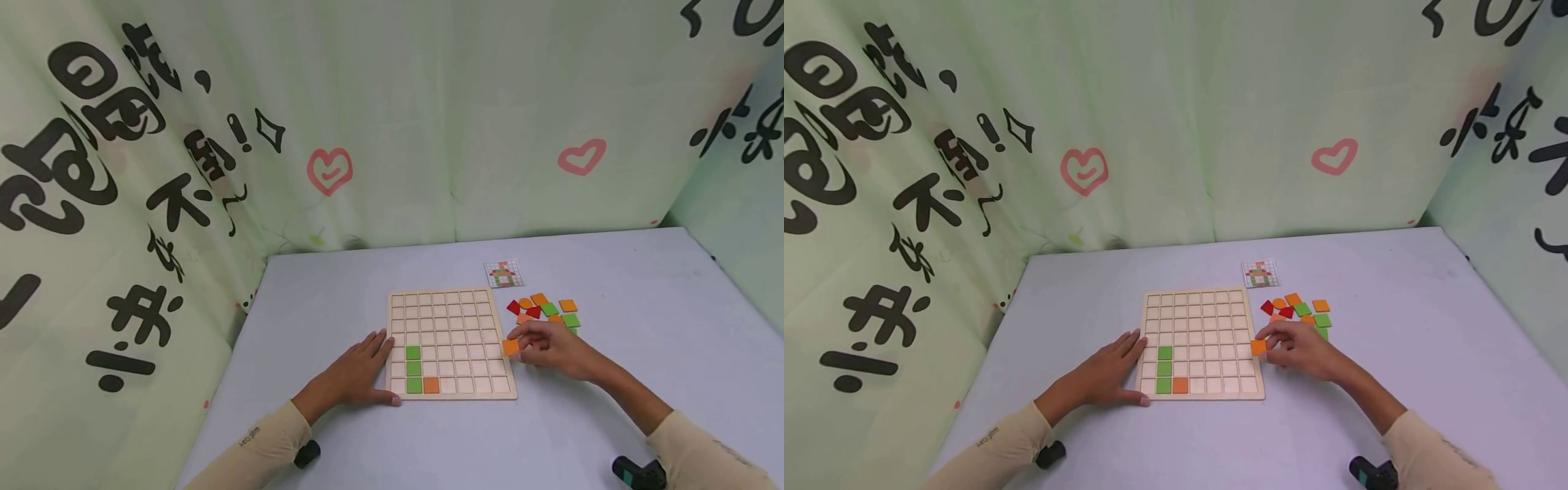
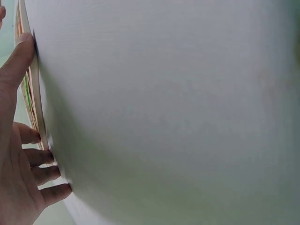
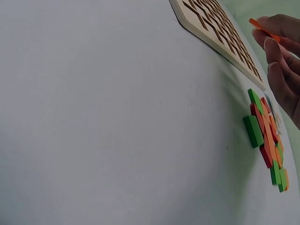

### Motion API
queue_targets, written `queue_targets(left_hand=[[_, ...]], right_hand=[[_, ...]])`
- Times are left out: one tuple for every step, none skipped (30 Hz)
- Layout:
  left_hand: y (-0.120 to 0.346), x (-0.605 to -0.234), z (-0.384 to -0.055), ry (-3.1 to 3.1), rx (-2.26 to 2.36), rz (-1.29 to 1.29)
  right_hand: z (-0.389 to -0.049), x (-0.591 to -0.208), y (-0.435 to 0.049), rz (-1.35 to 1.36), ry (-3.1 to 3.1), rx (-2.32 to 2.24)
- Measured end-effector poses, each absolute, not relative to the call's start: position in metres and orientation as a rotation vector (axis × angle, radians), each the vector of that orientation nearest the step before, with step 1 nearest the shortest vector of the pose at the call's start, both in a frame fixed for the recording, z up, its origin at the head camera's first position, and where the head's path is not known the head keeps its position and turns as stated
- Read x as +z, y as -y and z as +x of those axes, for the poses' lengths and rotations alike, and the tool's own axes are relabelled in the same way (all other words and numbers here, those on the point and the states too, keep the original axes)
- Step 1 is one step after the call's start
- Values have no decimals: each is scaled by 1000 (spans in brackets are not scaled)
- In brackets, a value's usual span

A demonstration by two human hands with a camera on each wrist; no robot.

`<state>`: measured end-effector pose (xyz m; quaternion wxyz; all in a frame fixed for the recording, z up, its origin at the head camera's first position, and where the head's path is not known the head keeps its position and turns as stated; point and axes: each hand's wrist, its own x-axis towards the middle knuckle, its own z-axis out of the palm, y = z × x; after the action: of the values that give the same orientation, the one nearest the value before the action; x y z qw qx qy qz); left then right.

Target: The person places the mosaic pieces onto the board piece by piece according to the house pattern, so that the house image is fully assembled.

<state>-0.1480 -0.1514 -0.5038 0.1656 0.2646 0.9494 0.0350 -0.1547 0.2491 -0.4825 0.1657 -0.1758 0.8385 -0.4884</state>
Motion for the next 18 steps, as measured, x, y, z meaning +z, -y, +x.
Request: queue_targets(left_hand=[[152, -504, -148, -2706, 96, 755], [152, -504, -148, -2707, 93, 756], [152, -504, -148, -2707, 90, 758], [152, -504, -148, -2707, 91, 759], [152, -504, -148, -2708, 90, 760], [152, -504, -148, -2709, 92, 762], [152, -504, -148, -2709, 92, 763], [152, -503, -148, -2709, 96, 762], [152, -503, -148, -2709, 93, 761], [152, -503, -148, -2711, 96, 760], [152, -503, -148, -2712, 91, 760], [152, -502, -148, -2714, 93, 762], [152, -502, -148, -2714, 91, 763], [152, -503, -148, -2713, 91, 762], [151, -503, -148, -2712, 88, 761], [151, -503, -148, -2711, 91, 760], [151, -503, -147, -2710, 92, 760], [151, -503, -147, -2709, 97, 758]], right_hand=[[-155, -483, -246, -509, -2385, -1395], [-156, -483, -242, -523, -2383, -1394], [-156, -484, -239, -533, -2388, -1389], [-156, -484, -235, -548, -2397, -1379], [-156, -485, -232, -553, -2407, -1367], [-155, -486, -229, -557, -2419, -1351], [-155, -487, -225, -561, -2432, -1331], [-154, -488, -221, -564, -2438, -1315], [-154, -489, -218, -558, -2445, -1298], [-153, -490, -214, -551, -2453, -1283], [-152, -491, -210, -541, -2449, -1276], [-151, -492, -207, -539, -2449, -1268], [-150, -493, -203, -542, -2443, -1268], [-150, -494, -199, -535, -2430, -1272], [-149, -495, -195, -536, -2421, -1274], [-148, -496, -191, -538, -2413, -1277], [-148, -497, -188, -544, -2404, -1279], [-147, -498, -184, -552, -2399, -1278]])
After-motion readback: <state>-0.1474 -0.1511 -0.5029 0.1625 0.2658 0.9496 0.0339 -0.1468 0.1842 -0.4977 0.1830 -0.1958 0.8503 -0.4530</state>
